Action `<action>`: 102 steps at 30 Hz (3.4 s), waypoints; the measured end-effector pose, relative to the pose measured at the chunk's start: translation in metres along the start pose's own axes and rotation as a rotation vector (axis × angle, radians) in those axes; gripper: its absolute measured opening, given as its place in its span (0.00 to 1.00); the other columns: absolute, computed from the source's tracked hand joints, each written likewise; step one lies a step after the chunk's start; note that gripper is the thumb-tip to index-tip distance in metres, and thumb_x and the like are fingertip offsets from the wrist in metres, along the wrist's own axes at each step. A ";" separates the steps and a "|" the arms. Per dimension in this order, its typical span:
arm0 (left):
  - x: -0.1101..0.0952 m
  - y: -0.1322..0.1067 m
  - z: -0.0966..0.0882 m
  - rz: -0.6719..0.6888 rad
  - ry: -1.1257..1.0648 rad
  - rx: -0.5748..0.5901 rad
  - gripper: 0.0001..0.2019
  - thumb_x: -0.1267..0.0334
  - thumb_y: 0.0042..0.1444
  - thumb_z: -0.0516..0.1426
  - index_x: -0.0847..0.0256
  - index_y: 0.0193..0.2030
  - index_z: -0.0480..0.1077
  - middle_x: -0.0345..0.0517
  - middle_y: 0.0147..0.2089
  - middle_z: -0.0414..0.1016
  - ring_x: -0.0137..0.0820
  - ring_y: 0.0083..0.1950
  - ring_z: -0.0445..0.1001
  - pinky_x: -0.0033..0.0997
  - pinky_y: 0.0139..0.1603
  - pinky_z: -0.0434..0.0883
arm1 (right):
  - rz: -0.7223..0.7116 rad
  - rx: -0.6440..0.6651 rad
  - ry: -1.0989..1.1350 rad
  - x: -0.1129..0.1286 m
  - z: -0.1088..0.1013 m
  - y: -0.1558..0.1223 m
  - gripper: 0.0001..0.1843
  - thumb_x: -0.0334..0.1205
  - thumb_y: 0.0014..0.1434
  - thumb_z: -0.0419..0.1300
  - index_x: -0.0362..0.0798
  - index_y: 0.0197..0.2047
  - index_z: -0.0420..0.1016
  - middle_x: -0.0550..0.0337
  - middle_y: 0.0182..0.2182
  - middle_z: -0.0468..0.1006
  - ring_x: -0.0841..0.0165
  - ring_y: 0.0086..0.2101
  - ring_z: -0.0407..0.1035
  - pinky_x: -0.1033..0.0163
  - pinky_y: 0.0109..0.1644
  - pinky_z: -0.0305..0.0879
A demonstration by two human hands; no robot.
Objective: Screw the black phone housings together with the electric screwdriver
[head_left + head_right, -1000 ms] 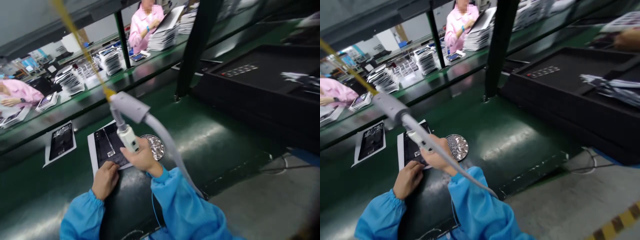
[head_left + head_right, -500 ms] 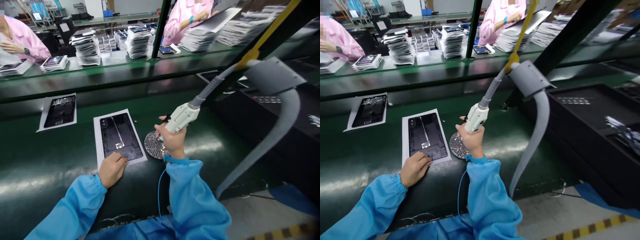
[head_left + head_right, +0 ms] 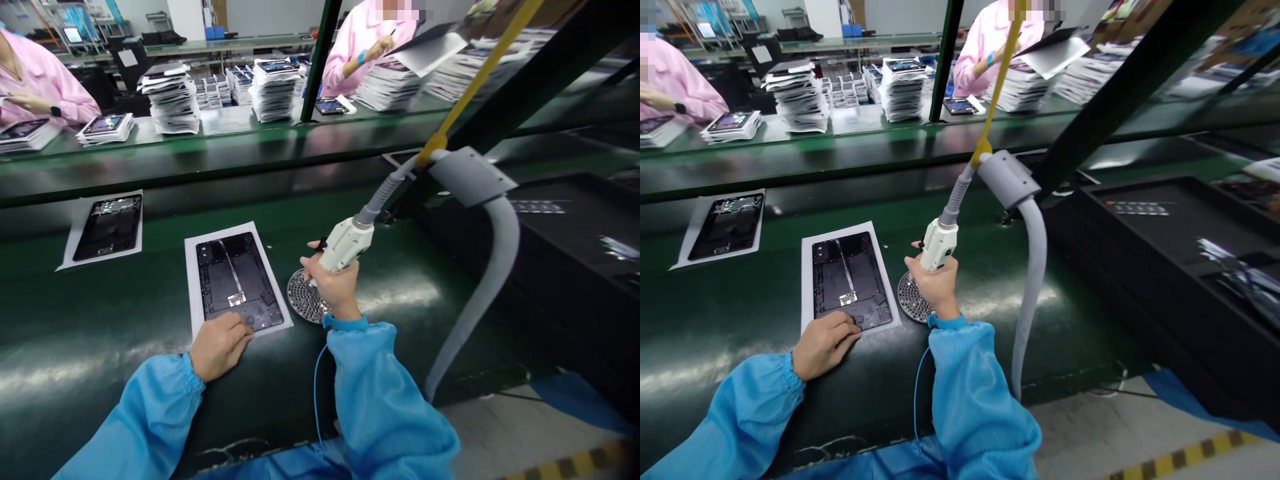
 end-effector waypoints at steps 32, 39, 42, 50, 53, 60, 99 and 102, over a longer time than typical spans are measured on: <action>0.010 -0.001 0.000 -0.224 0.097 -0.274 0.09 0.62 0.64 0.54 0.60 0.44 0.75 0.50 0.46 0.77 0.38 0.49 0.74 0.41 0.49 0.70 | -0.144 -0.080 0.052 0.038 -0.028 -0.004 0.14 0.32 0.49 0.67 0.45 0.41 0.72 0.68 0.16 0.70 0.70 0.15 0.64 0.64 0.22 0.64; 0.020 -0.002 0.008 -0.407 0.210 -0.143 0.11 0.60 0.64 0.53 0.57 0.47 0.75 0.52 0.59 0.72 0.51 0.66 0.62 0.68 0.63 0.54 | 0.026 0.198 0.083 0.044 0.014 -0.036 0.14 0.37 0.51 0.64 0.46 0.42 0.71 0.68 0.17 0.70 0.70 0.17 0.66 0.62 0.24 0.69; 0.021 -0.001 0.009 -0.409 0.180 -0.149 0.10 0.61 0.64 0.54 0.56 0.45 0.75 0.51 0.56 0.74 0.49 0.66 0.62 0.69 0.66 0.49 | 0.061 0.269 0.089 0.043 0.026 -0.047 0.08 0.37 0.51 0.63 0.46 0.35 0.71 0.66 0.17 0.69 0.71 0.16 0.65 0.65 0.21 0.66; 0.018 0.012 0.005 -0.504 0.095 -0.092 0.07 0.63 0.62 0.57 0.56 0.45 0.75 0.50 0.57 0.73 0.49 0.66 0.61 0.72 0.65 0.49 | 0.061 0.248 0.074 0.046 0.026 -0.047 0.13 0.37 0.51 0.64 0.44 0.40 0.70 0.66 0.16 0.70 0.70 0.16 0.65 0.62 0.24 0.69; 0.018 0.014 0.004 -0.520 0.053 -0.100 0.05 0.64 0.60 0.59 0.56 0.42 0.74 0.48 0.54 0.75 0.48 0.66 0.61 0.72 0.65 0.46 | 0.058 0.230 0.084 0.044 0.026 -0.049 0.14 0.37 0.51 0.65 0.44 0.41 0.70 0.67 0.16 0.70 0.70 0.17 0.66 0.62 0.25 0.70; 0.017 0.012 0.000 -0.406 -0.041 -0.218 0.04 0.67 0.59 0.59 0.57 0.41 0.73 0.42 0.40 0.79 0.36 0.48 0.76 0.61 0.68 0.49 | 0.079 0.215 0.078 0.048 0.026 -0.053 0.12 0.36 0.54 0.64 0.46 0.42 0.70 0.67 0.18 0.69 0.70 0.19 0.65 0.63 0.27 0.71; 0.001 0.007 -0.023 -0.201 0.000 0.254 0.10 0.65 0.63 0.53 0.57 0.42 0.77 0.48 0.45 0.72 0.35 0.43 0.67 0.35 0.41 0.66 | -0.056 0.266 -0.034 0.048 0.016 -0.046 0.10 0.38 0.53 0.65 0.50 0.25 0.68 0.65 0.17 0.70 0.66 0.21 0.68 0.59 0.29 0.71; 0.002 0.002 -0.023 -0.086 0.056 0.203 0.12 0.60 0.64 0.52 0.57 0.44 0.76 0.50 0.47 0.72 0.37 0.45 0.66 0.37 0.40 0.63 | 0.009 0.255 0.006 0.048 0.017 -0.048 0.07 0.38 0.53 0.65 0.51 0.33 0.69 0.66 0.16 0.70 0.66 0.17 0.66 0.60 0.21 0.66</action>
Point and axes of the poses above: each hand's wrist, its own y-axis towards the middle knuckle, its own z-axis out of the palm, x = y × z, the point moved 1 cm from there along y, towards the middle knuckle
